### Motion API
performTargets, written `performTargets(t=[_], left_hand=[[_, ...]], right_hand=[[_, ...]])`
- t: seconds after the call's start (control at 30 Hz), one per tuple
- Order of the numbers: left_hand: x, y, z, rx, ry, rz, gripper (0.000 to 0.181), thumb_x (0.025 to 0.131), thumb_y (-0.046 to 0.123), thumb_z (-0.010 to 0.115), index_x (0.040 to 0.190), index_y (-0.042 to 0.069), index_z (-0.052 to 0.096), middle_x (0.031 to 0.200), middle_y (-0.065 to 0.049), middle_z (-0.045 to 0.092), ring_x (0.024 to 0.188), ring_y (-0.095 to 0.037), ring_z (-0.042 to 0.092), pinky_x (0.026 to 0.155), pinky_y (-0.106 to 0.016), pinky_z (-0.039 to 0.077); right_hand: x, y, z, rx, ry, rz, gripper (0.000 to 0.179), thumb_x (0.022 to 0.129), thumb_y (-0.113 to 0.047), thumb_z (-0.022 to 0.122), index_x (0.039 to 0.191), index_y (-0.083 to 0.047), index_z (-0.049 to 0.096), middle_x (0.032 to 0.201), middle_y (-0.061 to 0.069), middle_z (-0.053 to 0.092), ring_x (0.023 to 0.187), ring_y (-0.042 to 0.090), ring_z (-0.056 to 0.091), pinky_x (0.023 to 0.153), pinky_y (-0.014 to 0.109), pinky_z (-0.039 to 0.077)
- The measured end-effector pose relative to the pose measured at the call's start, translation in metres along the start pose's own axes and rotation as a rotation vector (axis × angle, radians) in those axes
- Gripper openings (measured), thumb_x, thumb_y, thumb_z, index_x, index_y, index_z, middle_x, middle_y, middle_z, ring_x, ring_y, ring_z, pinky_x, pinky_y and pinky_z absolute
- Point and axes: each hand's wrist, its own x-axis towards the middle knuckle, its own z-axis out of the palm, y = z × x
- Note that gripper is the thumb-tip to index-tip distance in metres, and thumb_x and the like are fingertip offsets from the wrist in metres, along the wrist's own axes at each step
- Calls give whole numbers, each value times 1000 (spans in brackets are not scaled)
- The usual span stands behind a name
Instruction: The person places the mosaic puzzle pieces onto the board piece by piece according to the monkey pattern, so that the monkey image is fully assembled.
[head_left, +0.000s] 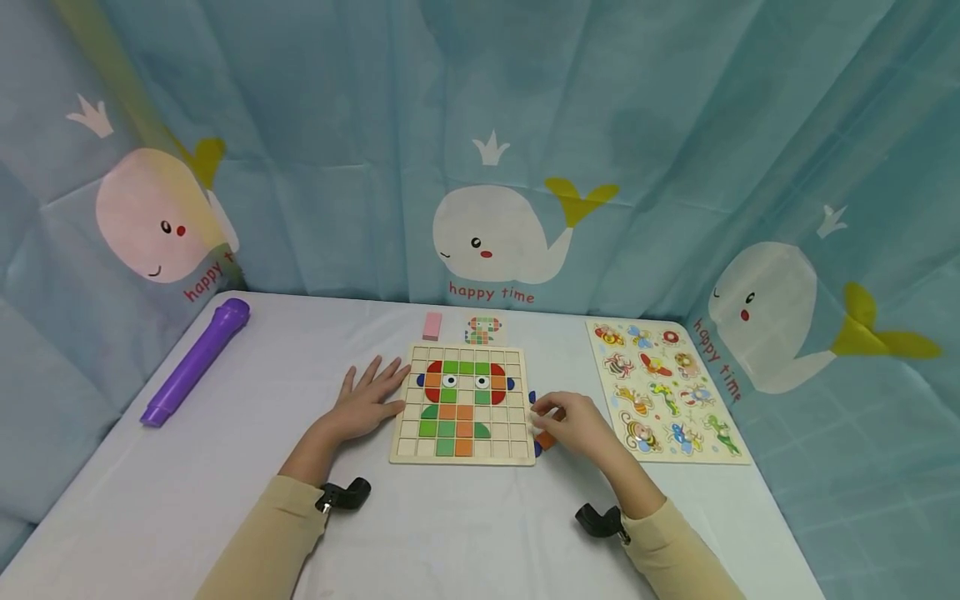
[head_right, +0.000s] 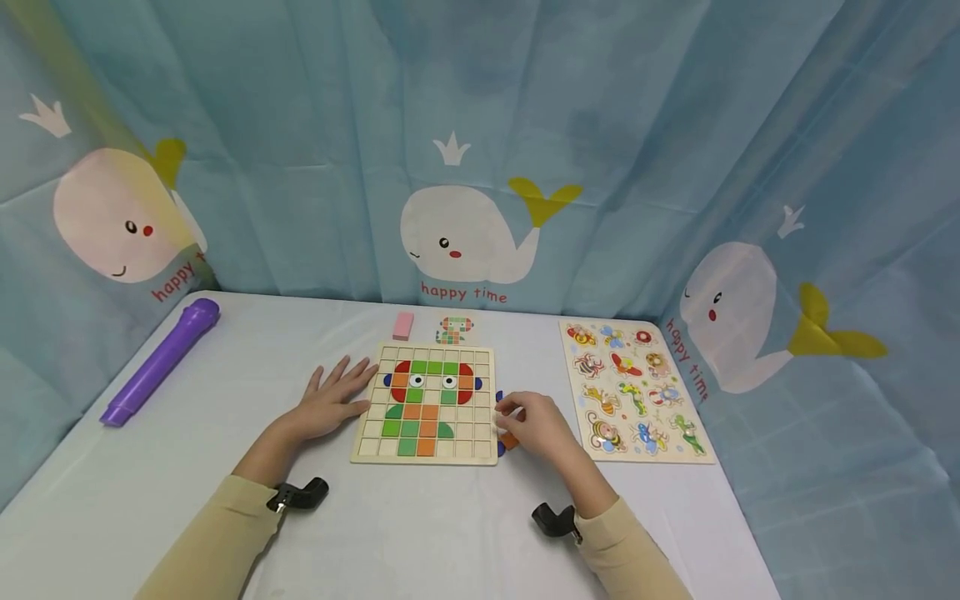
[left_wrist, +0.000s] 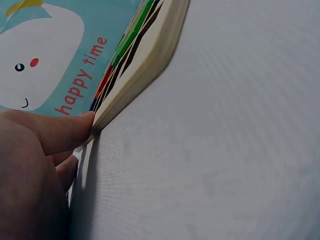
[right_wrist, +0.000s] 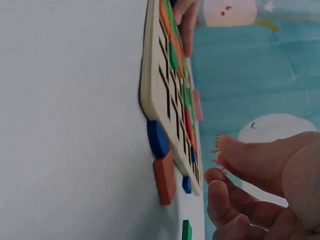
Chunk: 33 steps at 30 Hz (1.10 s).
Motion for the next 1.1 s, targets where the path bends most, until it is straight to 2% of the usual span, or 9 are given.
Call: performTargets(t=[0.17,0.5,0.7,0.9,1.1], left_hand=[[0,1,-1,-2,-1,4,69,100,36,58,160,18,30,169,-11,18,157,-39,-3,119,-66,-14],[-1,-1,0,-23,2,10,68,100,34,58,160,17,30,169,-11,19,157,-40,-2,119,-65,-15],[0,0,-2,-8,5,14,68,101,36,58,160,17,30,169,-11,19,156,-40,-2,120,-66,-14],[0,1,-1,-7,3,4,69,100,37,58,160,18,30,169,-10,18,157,-38,-3,120,-65,-15],[0,0,1,-7,11,-2,69,100,36,58,160,18,30,169,-9,18,157,-38,-3,120,-65,-15]], right_hand=[[-6,10,-2,-25,-47,-20,17,89,-20,78,106,-17,76,102,-3,71,83,12,59,71,29,51],[-8,27,-7,-78,-168,-84,31,83,-15,84,113,-17,76,97,-2,63,77,13,53,63,26,46],[-7,31,-7,-90,-164,-74,21,82,-18,85,99,-21,72,89,-5,61,77,12,53,65,25,46],[-5,28,-9,-59,-170,-32,23,82,-18,85,86,-17,63,80,-5,61,73,13,53,63,24,44],[1,21,-9,-26,-93,-44,20,83,-20,84,87,-16,65,75,-6,62,69,11,54,61,23,45]])
